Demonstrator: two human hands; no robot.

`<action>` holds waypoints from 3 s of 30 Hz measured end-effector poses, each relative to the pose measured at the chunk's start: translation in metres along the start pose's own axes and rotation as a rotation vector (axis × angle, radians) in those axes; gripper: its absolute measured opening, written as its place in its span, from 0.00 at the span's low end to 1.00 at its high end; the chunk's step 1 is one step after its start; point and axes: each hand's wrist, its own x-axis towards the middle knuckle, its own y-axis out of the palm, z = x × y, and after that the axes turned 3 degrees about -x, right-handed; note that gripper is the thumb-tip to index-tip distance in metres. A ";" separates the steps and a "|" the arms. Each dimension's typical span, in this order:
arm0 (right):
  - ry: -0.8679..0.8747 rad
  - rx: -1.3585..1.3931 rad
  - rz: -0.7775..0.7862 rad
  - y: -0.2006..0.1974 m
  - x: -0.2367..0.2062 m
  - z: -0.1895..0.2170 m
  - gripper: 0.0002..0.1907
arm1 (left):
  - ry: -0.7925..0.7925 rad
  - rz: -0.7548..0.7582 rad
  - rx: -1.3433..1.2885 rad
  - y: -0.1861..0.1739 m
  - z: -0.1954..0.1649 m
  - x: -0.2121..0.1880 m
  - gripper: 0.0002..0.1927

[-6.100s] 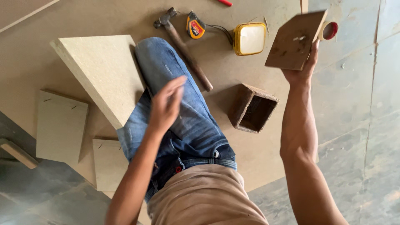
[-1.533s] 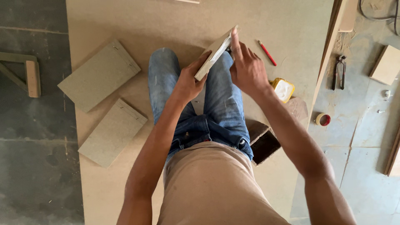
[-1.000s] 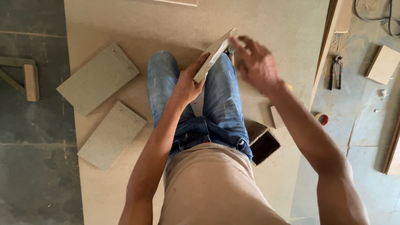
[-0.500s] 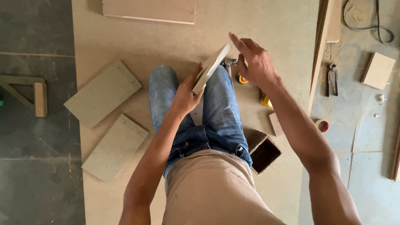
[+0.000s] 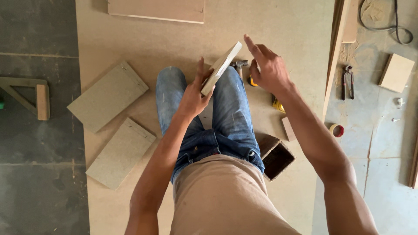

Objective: The person hammers nails into wooden panels to join them together. They then apply a white substance to the edges of the panels using a small brush.

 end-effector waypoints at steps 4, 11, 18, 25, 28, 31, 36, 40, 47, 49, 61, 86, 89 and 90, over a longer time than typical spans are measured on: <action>0.012 0.156 0.001 0.008 -0.008 0.014 0.41 | -0.014 -0.002 -0.005 0.000 0.001 -0.001 0.48; 0.074 0.198 0.124 0.023 -0.012 0.050 0.42 | -0.026 0.000 -0.007 0.000 -0.001 0.000 0.48; 0.052 0.340 0.099 0.035 -0.021 0.061 0.48 | -0.029 0.004 0.000 0.001 0.002 -0.001 0.50; -0.119 0.165 0.176 0.035 -0.043 0.079 0.47 | -0.014 0.014 -0.017 0.001 0.007 -0.001 0.54; -0.081 0.126 0.125 0.026 -0.036 0.071 0.44 | -0.040 0.004 0.005 0.003 0.009 -0.002 0.49; 0.024 0.078 0.026 0.023 -0.024 0.066 0.44 | -0.009 -0.015 -0.004 0.005 0.011 -0.004 0.49; 0.081 0.148 0.351 0.034 -0.023 0.085 0.40 | -0.037 0.021 0.058 0.005 0.015 -0.002 0.55; -0.034 0.261 0.139 0.039 -0.031 0.092 0.44 | -0.213 0.083 0.092 0.005 0.016 0.000 0.58; -0.182 0.097 0.125 0.035 -0.045 0.107 0.44 | 0.057 -0.004 0.016 0.003 0.018 -0.004 0.56; -0.132 0.125 0.150 0.030 -0.043 0.105 0.44 | 0.063 -0.011 0.010 0.004 0.019 -0.004 0.55; -0.128 0.469 0.128 0.035 -0.043 0.123 0.40 | -0.002 -0.026 0.077 0.009 0.025 -0.001 0.52; 1.071 -0.195 0.377 0.134 -0.313 -0.047 0.56 | 0.108 -0.004 0.073 0.011 0.024 -0.009 0.38; 0.956 -0.177 0.345 0.134 -0.319 -0.033 0.51 | 0.117 -0.020 0.062 0.011 0.026 -0.010 0.38; 0.926 -0.160 0.331 0.134 -0.317 -0.032 0.49 | 0.128 -0.028 0.053 0.012 0.027 -0.009 0.38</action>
